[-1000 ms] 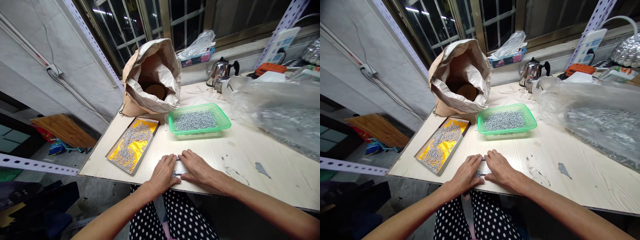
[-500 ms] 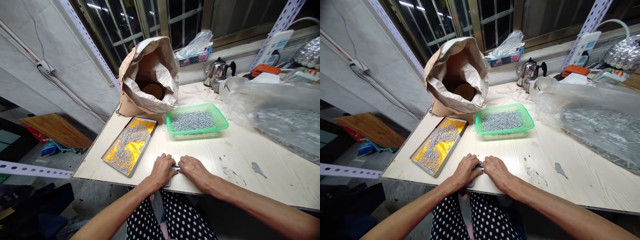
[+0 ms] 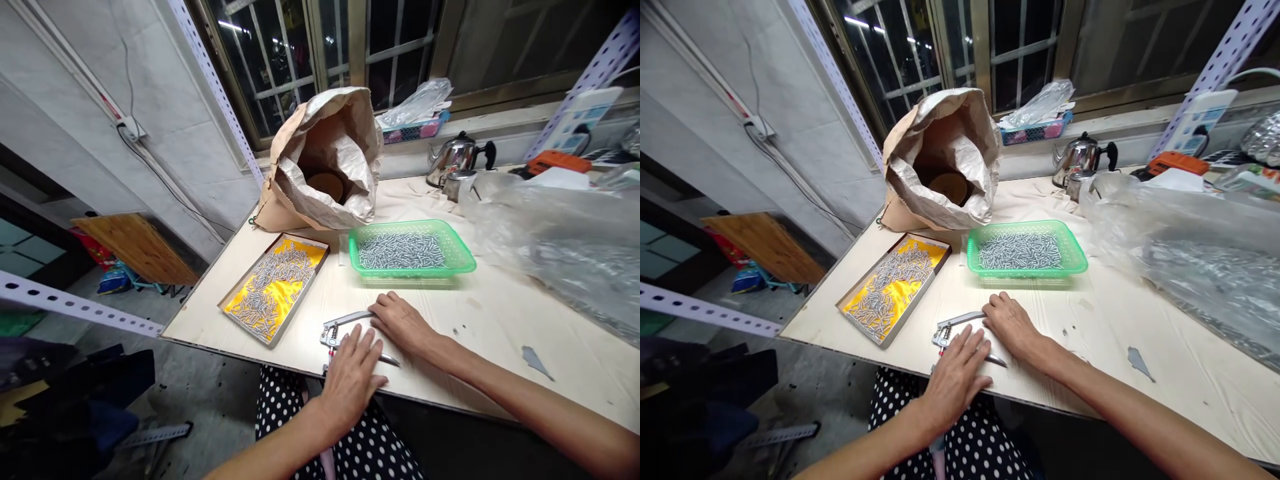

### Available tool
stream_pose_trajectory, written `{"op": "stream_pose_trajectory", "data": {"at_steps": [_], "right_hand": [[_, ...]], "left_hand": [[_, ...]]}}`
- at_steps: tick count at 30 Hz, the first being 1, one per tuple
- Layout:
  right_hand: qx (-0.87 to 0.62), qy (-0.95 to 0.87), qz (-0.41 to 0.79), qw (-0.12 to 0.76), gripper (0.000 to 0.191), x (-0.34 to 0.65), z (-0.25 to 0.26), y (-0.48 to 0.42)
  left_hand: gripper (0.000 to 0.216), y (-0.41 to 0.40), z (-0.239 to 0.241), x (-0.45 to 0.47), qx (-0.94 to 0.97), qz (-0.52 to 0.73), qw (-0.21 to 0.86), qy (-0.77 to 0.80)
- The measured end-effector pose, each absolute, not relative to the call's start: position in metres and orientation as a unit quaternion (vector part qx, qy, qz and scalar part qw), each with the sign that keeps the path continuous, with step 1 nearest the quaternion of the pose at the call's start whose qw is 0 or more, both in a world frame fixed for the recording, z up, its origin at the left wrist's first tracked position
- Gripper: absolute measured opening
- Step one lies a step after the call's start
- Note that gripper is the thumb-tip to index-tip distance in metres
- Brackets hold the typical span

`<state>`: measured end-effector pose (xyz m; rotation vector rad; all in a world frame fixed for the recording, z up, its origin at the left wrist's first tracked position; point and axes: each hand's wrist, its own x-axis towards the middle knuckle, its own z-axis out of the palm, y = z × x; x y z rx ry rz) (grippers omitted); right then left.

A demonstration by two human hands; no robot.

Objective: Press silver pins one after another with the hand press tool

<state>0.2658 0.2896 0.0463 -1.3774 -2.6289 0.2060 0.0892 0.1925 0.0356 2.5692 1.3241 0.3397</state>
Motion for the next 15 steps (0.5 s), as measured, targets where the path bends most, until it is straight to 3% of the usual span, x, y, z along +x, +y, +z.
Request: {"op": "stream_pose_trajectory", "data": {"at_steps": [8, 11, 15], "right_hand": [[-0.433, -0.898, 0.032, 0.072, 0.009, 0.244, 0.06, 0.311], [-0.294, -0.951, 0.062, 0.074, 0.008, 0.218, 0.072, 0.293], [-0.125, -0.989, 0.06, 0.047, 0.011, 0.188, 0.079, 0.278]], "left_hand": [[0.054, 0.184, 0.026, 0.091, 0.878, 0.152, 0.134, 0.433], [0.057, 0.182, 0.02, 0.087, 0.884, 0.154, 0.134, 0.42], [0.042, 0.174, 0.012, 0.086, 0.894, 0.151, 0.111, 0.407]]}}
